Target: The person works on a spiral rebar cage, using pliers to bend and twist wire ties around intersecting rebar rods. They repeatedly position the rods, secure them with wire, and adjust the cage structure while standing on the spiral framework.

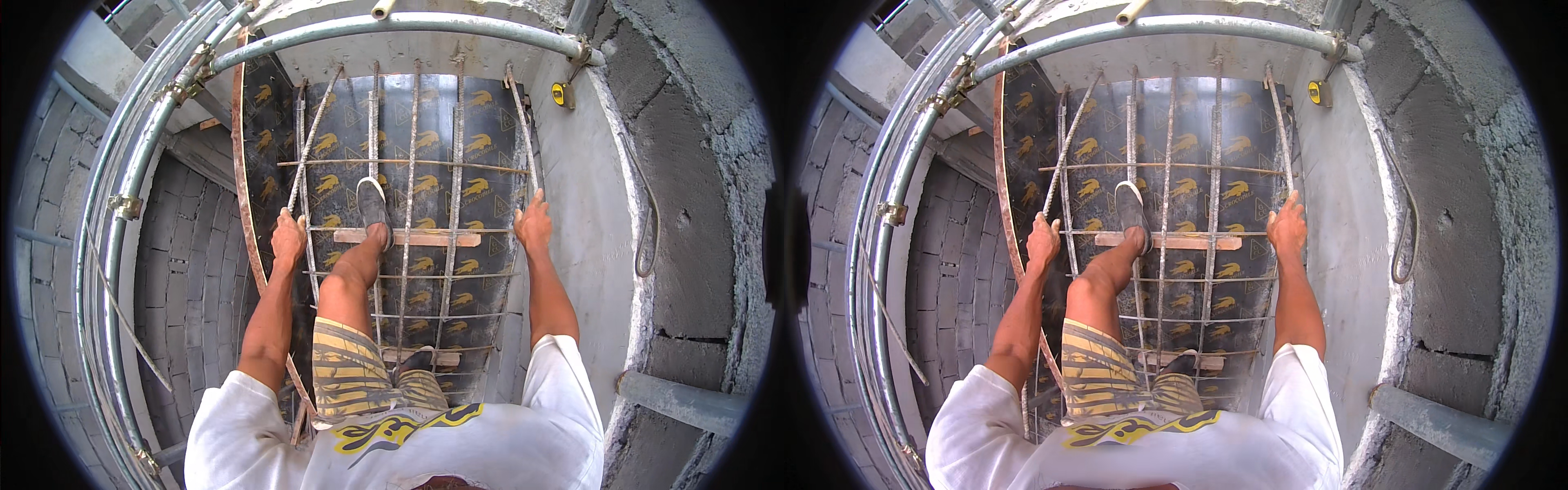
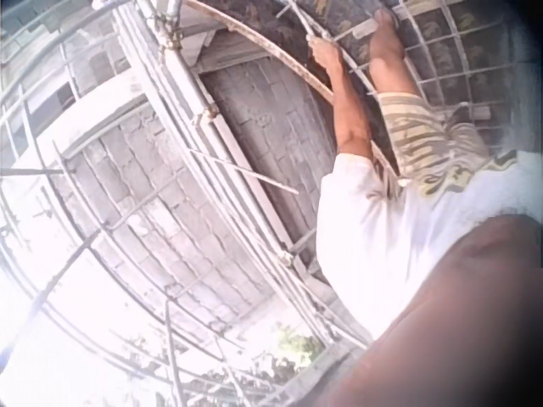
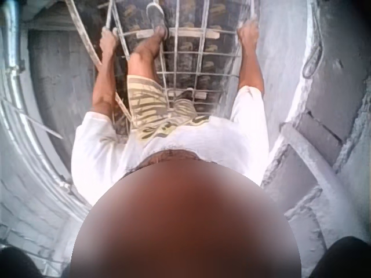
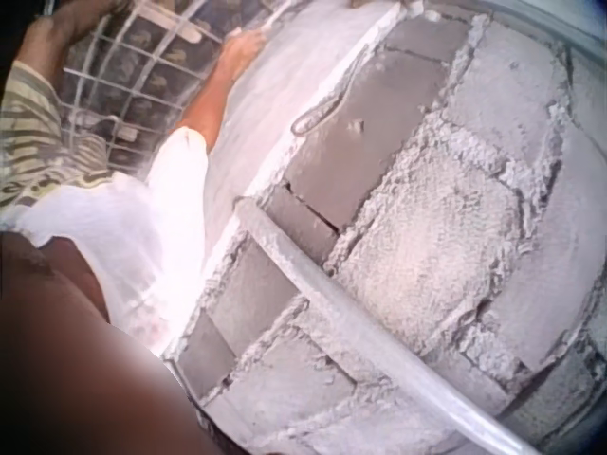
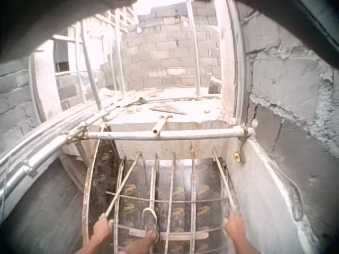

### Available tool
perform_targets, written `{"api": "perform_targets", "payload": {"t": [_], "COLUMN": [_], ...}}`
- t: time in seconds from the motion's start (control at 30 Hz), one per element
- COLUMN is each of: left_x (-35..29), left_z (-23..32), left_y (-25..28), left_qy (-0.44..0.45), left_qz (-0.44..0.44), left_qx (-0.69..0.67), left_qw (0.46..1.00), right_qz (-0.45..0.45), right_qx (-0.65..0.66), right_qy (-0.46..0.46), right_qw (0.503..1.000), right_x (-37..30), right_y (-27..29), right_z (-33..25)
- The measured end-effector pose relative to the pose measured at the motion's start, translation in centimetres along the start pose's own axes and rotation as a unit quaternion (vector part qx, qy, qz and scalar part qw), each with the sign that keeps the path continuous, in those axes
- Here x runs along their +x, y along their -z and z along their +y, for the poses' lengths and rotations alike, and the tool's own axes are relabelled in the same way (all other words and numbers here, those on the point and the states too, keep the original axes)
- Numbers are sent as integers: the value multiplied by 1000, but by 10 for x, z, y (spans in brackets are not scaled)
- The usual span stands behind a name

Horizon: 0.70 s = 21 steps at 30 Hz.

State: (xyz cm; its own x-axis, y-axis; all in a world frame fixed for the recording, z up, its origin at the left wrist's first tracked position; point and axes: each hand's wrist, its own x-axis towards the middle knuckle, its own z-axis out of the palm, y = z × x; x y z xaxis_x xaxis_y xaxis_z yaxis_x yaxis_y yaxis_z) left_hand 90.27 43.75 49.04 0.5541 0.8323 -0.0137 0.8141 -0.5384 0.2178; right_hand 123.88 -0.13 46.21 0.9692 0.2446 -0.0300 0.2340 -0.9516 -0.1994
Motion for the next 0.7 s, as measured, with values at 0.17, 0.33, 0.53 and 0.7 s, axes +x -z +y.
{"api": "perform_targets", "payload": {"t": [0.17, 0.33, 0.53, 0.7], "left_x": [7, 6, 5, 0], "left_z": [-8, -14, -14, -8], "left_y": [0, 1, 2, 6], "left_qy": [-13, -32, -21, -13], "left_qz": [-38, -43, -57, -43], "left_qx": [-42, -72, -88, -89], "left_qw": [998, 996, 994, 995], "right_qz": [-6, 4, -9, -13], "right_qx": [-10, 1, 15, 24], "right_qy": [2, 20, 12, 9], "right_qw": [1000, 1000, 1000, 1000], "right_x": [3, 3, 3, 2], "right_y": [-3, -4, 1, 0], "right_z": [2, 4, 3, 3]}}
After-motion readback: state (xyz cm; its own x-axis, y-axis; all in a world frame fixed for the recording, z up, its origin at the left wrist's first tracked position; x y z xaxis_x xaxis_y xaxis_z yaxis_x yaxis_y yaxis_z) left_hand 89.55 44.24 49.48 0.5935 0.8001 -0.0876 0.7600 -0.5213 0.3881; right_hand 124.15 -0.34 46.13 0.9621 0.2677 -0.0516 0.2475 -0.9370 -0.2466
